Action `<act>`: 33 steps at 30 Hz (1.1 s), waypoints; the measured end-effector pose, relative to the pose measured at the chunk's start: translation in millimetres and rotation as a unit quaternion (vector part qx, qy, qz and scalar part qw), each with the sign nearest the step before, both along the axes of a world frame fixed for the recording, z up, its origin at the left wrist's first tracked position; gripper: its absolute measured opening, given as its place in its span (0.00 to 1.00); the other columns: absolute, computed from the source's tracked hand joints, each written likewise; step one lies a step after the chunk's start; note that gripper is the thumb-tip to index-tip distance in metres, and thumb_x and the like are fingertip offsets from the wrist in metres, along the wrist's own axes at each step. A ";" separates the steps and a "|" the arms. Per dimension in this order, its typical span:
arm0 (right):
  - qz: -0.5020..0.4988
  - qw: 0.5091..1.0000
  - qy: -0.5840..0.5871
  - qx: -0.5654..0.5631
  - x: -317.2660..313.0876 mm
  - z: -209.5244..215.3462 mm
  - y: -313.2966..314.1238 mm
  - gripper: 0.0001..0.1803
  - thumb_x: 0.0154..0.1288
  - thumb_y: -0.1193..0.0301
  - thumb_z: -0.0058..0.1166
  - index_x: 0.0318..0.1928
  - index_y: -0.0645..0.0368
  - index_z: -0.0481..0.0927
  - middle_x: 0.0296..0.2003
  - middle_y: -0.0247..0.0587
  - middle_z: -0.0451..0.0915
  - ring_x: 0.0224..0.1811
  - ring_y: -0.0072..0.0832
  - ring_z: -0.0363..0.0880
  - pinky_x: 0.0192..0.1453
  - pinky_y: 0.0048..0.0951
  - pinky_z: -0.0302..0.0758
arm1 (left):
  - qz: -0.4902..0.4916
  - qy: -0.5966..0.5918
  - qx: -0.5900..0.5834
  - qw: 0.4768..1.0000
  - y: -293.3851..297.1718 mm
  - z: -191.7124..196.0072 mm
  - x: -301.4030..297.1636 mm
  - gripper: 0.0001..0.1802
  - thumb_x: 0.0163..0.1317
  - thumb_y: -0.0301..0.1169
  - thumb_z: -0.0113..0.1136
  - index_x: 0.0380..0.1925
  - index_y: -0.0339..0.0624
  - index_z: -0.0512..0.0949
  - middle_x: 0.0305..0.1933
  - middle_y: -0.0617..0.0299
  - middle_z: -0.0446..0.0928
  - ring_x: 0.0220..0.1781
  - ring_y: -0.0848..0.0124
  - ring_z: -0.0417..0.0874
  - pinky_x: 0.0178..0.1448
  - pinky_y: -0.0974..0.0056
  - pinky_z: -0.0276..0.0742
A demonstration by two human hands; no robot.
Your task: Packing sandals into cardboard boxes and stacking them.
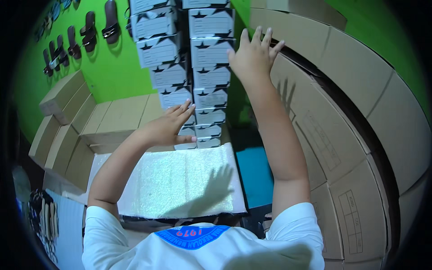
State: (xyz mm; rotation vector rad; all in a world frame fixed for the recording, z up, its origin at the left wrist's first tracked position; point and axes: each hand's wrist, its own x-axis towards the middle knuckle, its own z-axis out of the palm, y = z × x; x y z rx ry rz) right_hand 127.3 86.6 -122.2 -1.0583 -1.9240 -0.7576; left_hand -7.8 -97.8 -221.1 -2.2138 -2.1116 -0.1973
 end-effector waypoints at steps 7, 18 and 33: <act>0.167 0.961 -0.115 -0.190 -25.7 -94.8 -55.6 0.35 0.56 0.50 0.52 0.63 0.48 0.63 0.65 0.49 0.56 0.69 0.46 0.47 0.68 0.58 0.38 | 0.073 -0.015 0.045 0.996 -36.0 -44.5 -57.3 0.50 0.55 0.62 0.49 0.65 0.35 0.48 0.68 0.39 0.47 0.69 0.46 0.51 0.69 0.50 0.48; 0.262 0.827 -0.223 -0.444 -132.7 -221.7 -144.2 0.37 0.55 0.51 0.54 0.63 0.49 0.61 0.65 0.52 0.53 0.69 0.46 0.49 0.68 0.55 0.41 | 0.129 -0.134 -0.079 0.979 -141.0 -116.5 -184.8 0.48 0.55 0.58 0.51 0.65 0.35 0.49 0.68 0.37 0.46 0.70 0.46 0.48 0.71 0.51 0.43; 0.288 0.740 -0.264 -0.548 -201.5 -280.6 -273.5 0.35 0.54 0.49 0.53 0.61 0.50 0.66 0.63 0.53 0.58 0.66 0.46 0.56 0.67 0.55 0.49 | 0.174 -0.297 -0.040 0.938 -278.2 -182.4 -250.1 0.37 0.58 0.52 0.52 0.58 0.34 0.63 0.62 0.42 0.61 0.65 0.51 0.61 0.67 0.57 0.56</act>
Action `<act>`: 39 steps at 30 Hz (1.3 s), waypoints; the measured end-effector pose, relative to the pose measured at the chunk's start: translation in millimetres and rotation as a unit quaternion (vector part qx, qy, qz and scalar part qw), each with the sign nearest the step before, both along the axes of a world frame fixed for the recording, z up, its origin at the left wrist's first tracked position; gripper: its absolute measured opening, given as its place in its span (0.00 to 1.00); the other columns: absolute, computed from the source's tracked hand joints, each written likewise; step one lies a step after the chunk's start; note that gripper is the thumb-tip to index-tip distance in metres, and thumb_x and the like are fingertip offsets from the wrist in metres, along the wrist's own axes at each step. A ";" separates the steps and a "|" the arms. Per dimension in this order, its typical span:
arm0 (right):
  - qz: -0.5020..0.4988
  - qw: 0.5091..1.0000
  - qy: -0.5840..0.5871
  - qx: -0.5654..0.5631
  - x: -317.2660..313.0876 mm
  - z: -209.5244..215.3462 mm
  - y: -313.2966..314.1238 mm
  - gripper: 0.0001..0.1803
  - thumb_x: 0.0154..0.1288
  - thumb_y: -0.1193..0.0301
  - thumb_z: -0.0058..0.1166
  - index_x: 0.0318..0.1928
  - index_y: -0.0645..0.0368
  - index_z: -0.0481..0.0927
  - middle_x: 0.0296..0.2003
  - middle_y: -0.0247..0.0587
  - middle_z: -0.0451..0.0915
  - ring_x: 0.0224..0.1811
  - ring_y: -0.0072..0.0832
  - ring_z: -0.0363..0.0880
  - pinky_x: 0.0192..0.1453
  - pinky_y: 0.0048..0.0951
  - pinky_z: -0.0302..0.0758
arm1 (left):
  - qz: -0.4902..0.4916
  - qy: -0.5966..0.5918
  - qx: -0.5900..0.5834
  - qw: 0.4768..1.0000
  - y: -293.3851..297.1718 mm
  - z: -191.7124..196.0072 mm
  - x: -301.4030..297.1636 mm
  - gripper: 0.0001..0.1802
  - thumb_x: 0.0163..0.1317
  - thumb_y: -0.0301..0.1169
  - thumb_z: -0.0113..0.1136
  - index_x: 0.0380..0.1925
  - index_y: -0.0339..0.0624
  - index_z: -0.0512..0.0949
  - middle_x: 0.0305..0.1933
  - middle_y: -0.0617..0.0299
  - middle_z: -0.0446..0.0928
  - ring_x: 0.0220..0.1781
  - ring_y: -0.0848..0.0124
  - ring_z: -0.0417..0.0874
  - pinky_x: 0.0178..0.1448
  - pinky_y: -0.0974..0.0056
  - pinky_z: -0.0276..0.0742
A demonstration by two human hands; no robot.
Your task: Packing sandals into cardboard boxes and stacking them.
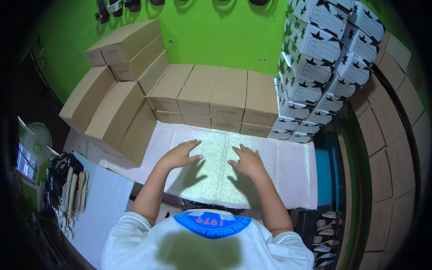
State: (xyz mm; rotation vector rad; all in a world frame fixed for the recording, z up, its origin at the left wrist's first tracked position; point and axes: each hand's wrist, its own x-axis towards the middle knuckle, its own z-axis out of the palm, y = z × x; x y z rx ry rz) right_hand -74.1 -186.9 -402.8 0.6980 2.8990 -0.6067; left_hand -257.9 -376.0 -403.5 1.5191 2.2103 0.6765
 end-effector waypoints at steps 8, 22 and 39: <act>-0.015 0.998 0.042 -0.054 24.5 -30.9 -52.9 0.33 0.55 0.50 0.52 0.60 0.51 0.67 0.62 0.53 0.60 0.65 0.46 0.58 0.67 0.52 0.51 | 0.070 -0.135 0.048 0.987 -77.3 -37.5 38.6 0.28 0.58 0.45 0.55 0.53 0.37 0.71 0.56 0.46 0.70 0.60 0.55 0.68 0.63 0.59 0.62; -0.028 0.998 0.048 -0.034 -21.5 -14.4 -127.9 0.31 0.57 0.51 0.51 0.60 0.50 0.67 0.62 0.51 0.60 0.64 0.45 0.59 0.65 0.55 0.51 | 0.224 -0.074 0.172 0.956 -174.9 6.0 -23.7 0.19 0.58 0.35 0.58 0.48 0.39 0.75 0.48 0.51 0.75 0.50 0.62 0.76 0.54 0.63 0.69; 0.148 0.954 0.204 -0.162 -236.0 31.7 -302.1 0.48 0.59 0.49 0.51 0.68 0.54 0.36 0.67 0.58 0.41 0.71 0.46 0.39 0.71 0.39 0.46 | 0.415 -0.062 0.337 0.843 -287.2 -29.0 -162.8 0.47 0.58 0.45 0.57 0.65 0.31 0.42 0.70 0.40 0.39 0.73 0.53 0.40 0.72 0.56 0.40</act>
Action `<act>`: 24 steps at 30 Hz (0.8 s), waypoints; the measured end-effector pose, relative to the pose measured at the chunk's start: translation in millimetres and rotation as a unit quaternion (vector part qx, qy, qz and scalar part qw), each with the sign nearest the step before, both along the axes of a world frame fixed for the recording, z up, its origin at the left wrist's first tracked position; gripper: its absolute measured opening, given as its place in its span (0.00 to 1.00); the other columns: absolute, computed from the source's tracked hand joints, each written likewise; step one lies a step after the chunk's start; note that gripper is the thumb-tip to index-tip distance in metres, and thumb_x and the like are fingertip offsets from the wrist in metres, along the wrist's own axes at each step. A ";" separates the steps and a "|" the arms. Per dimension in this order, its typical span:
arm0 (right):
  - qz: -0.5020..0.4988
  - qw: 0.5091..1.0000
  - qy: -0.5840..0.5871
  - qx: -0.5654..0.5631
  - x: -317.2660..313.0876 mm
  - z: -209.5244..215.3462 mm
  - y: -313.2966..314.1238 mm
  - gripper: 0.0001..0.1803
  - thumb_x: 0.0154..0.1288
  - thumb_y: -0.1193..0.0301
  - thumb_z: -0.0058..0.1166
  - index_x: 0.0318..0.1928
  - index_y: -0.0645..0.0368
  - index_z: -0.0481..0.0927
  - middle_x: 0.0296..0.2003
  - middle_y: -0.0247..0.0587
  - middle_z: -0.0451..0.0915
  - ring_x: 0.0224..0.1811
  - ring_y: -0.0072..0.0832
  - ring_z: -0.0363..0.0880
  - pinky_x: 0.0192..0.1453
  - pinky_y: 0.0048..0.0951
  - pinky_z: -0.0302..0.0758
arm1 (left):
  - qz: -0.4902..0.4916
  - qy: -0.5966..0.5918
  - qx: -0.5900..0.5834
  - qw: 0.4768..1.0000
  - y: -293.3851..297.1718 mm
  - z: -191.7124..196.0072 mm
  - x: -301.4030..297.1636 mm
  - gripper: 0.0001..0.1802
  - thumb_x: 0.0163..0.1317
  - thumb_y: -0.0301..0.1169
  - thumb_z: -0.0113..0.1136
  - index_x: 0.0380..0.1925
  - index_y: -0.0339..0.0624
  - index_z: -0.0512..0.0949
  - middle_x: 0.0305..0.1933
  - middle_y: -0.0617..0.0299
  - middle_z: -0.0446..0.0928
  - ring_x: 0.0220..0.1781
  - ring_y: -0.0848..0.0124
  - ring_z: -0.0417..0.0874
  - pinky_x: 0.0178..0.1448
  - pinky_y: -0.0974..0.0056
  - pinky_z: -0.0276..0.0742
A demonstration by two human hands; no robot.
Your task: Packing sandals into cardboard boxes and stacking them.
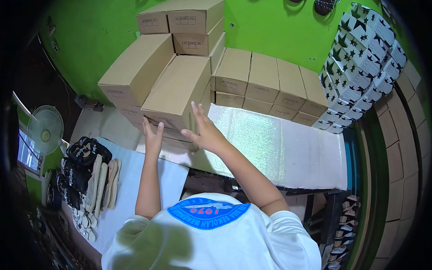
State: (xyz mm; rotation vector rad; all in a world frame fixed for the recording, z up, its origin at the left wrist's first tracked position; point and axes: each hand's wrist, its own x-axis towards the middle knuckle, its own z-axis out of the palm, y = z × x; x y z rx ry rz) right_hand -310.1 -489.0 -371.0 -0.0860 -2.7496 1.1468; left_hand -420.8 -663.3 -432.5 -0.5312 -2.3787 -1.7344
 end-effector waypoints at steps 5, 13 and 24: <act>0.011 0.997 0.070 -0.024 -18.7 -14.5 -11.4 0.52 0.59 0.49 0.52 0.68 0.57 0.32 0.67 0.62 0.40 0.71 0.49 0.38 0.71 0.40 0.44 | -0.032 -0.023 0.031 0.999 -0.1 3.3 8.7 0.48 0.58 0.47 0.56 0.65 0.31 0.40 0.70 0.40 0.36 0.73 0.53 0.36 0.72 0.55 0.37; -0.021 0.986 0.105 -0.126 11.0 -10.4 -10.0 0.56 0.56 0.50 0.56 0.67 0.58 0.27 0.67 0.60 0.43 0.69 0.47 0.46 0.69 0.39 0.48 | -0.119 -0.072 0.201 0.970 5.7 1.1 44.4 0.44 0.58 0.44 0.57 0.63 0.33 0.44 0.67 0.41 0.44 0.71 0.54 0.45 0.71 0.54 0.41; -0.140 0.939 0.207 -0.234 120.3 -39.7 57.6 0.50 0.56 0.53 0.58 0.68 0.54 0.39 0.63 0.49 0.53 0.64 0.40 0.56 0.65 0.39 0.58 | -0.283 -0.135 0.184 0.932 71.0 9.5 119.9 0.41 0.57 0.45 0.59 0.60 0.38 0.48 0.60 0.48 0.56 0.66 0.60 0.57 0.66 0.60 0.55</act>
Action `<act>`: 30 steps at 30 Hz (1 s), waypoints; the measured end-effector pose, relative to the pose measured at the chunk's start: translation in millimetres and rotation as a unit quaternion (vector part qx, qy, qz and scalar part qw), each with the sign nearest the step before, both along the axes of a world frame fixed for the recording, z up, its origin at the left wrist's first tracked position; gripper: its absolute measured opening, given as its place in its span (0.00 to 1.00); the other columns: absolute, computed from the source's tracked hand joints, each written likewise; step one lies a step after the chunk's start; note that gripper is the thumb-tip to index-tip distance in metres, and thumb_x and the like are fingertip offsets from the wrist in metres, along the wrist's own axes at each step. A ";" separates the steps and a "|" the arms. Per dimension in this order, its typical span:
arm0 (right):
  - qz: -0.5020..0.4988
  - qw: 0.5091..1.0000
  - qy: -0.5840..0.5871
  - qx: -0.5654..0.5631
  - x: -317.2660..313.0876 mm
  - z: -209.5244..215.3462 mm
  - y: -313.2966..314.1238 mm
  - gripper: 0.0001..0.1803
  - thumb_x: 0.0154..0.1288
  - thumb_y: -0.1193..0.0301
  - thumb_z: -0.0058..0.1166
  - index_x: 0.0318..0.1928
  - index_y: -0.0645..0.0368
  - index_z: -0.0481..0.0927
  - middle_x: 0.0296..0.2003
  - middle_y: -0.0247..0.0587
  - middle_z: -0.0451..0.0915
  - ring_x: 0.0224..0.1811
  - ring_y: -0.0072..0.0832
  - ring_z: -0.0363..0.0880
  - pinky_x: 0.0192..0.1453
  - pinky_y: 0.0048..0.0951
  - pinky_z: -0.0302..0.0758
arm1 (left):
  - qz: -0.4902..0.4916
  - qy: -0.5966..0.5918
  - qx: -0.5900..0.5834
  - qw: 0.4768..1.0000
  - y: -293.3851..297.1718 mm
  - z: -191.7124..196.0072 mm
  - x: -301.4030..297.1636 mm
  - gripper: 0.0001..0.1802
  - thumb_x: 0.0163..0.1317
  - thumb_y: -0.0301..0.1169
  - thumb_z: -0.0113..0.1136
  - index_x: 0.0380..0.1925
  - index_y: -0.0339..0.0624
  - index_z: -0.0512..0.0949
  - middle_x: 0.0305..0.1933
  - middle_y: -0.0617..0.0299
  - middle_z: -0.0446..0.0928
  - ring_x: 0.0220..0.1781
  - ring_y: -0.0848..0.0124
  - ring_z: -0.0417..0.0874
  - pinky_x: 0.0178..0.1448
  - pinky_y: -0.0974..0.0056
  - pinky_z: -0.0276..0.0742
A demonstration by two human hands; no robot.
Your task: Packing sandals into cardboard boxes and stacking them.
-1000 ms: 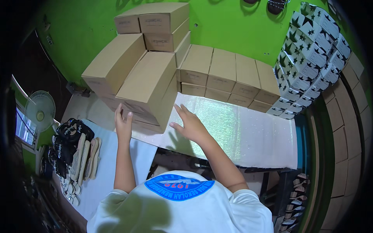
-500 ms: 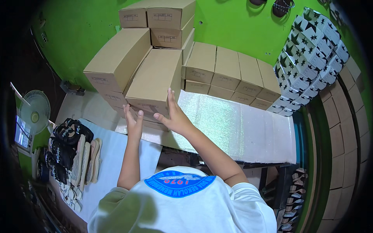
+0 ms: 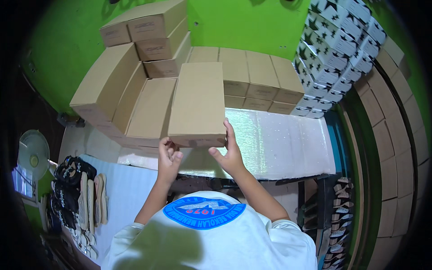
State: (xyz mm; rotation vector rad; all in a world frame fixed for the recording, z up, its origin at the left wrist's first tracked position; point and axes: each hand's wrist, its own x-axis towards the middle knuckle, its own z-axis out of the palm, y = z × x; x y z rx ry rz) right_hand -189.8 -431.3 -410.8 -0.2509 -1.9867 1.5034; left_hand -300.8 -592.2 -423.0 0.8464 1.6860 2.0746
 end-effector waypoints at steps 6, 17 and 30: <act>-0.172 0.979 0.054 -0.097 63.5 -46.5 46.1 0.27 0.63 0.67 0.50 0.60 0.57 0.56 0.64 0.49 0.53 0.67 0.38 0.53 0.66 0.36 0.54 | -0.165 -0.077 -0.063 0.981 61.2 -50.4 38.3 0.24 0.59 0.34 0.57 0.48 0.37 0.57 0.52 0.50 0.64 0.59 0.65 0.68 0.58 0.61 0.68; -0.220 0.972 -0.056 -0.068 160.2 -153.1 115.1 0.28 0.52 0.77 0.44 0.56 0.60 0.59 0.57 0.48 0.61 0.63 0.36 0.57 0.67 0.32 0.51 | -0.209 -0.003 -0.281 0.937 124.0 -105.6 110.8 0.26 0.63 0.39 0.51 0.55 0.33 0.60 0.41 0.48 0.76 0.44 0.65 0.80 0.48 0.65 0.73; -0.068 0.827 -0.419 0.369 129.0 -72.7 147.8 0.43 0.48 0.39 0.52 0.64 0.41 0.61 0.67 0.50 0.50 0.69 0.51 0.46 0.66 0.63 0.39 | -0.049 0.398 -0.233 0.886 209.6 -64.4 88.0 0.14 0.55 0.36 0.56 0.39 0.40 0.78 0.45 0.51 0.74 0.50 0.53 0.73 0.55 0.54 0.65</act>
